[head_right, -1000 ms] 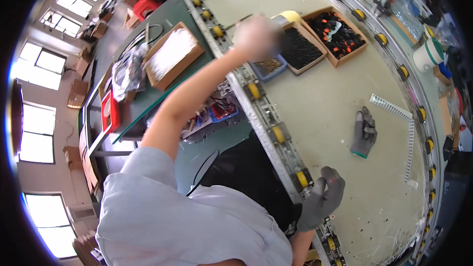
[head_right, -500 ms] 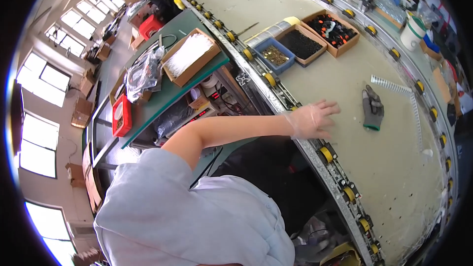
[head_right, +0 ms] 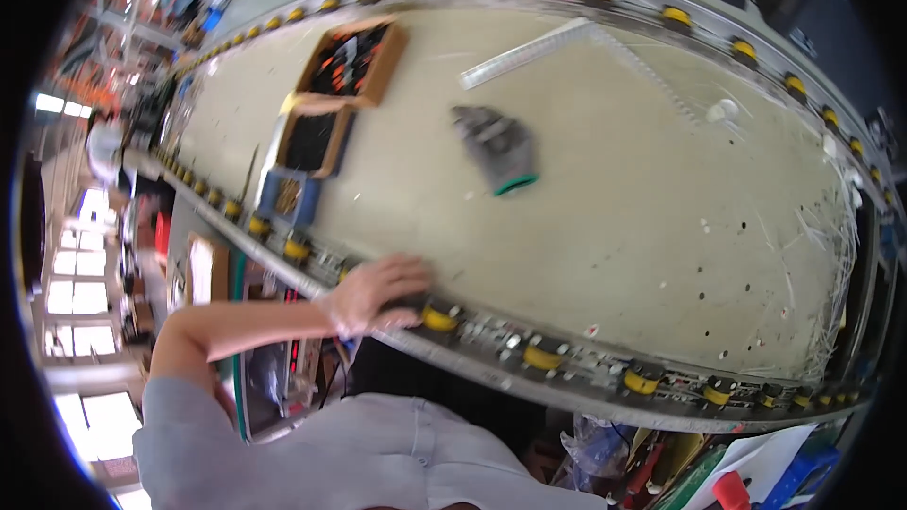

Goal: Sorting, organizing, and assembling various manufacturing tools and small components on a factory conveyor line.

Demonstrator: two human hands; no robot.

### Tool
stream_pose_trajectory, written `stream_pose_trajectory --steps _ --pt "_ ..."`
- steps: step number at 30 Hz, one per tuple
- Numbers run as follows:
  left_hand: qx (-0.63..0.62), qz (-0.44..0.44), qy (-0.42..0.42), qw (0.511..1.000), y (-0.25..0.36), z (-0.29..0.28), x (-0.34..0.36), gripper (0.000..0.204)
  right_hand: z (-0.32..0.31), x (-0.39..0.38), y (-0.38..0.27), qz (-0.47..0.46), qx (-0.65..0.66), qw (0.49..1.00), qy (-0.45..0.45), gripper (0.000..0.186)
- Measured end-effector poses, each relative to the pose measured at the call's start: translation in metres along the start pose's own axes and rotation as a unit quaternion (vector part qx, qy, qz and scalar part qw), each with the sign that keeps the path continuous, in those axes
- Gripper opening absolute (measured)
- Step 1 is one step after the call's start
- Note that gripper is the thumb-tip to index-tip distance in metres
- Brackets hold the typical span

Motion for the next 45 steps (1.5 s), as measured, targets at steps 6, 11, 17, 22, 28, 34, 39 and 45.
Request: stream_pose_trajectory --steps 6,11,17,22,28,34,39,45 --pt "-0.061 -0.072 -0.129 0.987 -0.001 0.001 0.012 0.048 0.117 0.082 0.004 0.106 0.033 0.993 -0.028 0.023" --pt "-0.077 -0.085 -0.181 0.977 -0.004 0.007 0.019 0.049 0.171 0.084 -0.002 0.168 0.046 0.976 -0.128 0.023" --pt "-0.047 -0.081 -0.162 0.982 -0.003 0.000 0.010 0.048 0.237 0.111 -0.011 0.131 0.074 0.957 -0.250 0.023" --pt "-0.034 -0.050 -0.097 0.993 0.008 0.007 0.019 0.039 0.229 0.124 0.004 0.100 0.092 0.950 -0.283 0.023" --pt "-0.025 -0.053 -0.002 0.998 -0.025 0.019 -0.008 0.023 0.059 0.061 0.102 0.181 0.141 0.964 -0.134 0.024" --pt "-0.038 -0.019 0.021 0.999 -0.004 0.020 0.001 0.018 -0.008 0.008 0.144 0.183 0.279 0.936 -0.115 0.025" --pt "-0.038 -0.030 0.032 0.998 -0.007 0.017 -0.006 0.021 -0.017 -0.067 0.187 0.233 0.429 0.872 -0.044 0.031" --pt "-0.099 -0.032 0.066 0.992 -0.019 0.012 -0.008 0.021 -0.068 -0.089 0.146 0.199 0.472 0.846 0.147 0.029"
Point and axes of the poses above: each hand's wrist, its own x-axis towards the middle knuckle, its own z-axis out of the palm, y = z × x, the point moved 6 cm from there along x, towards the middle knuckle, and after that the axes turned 8 degrees about -y, right-handed, at the moved point
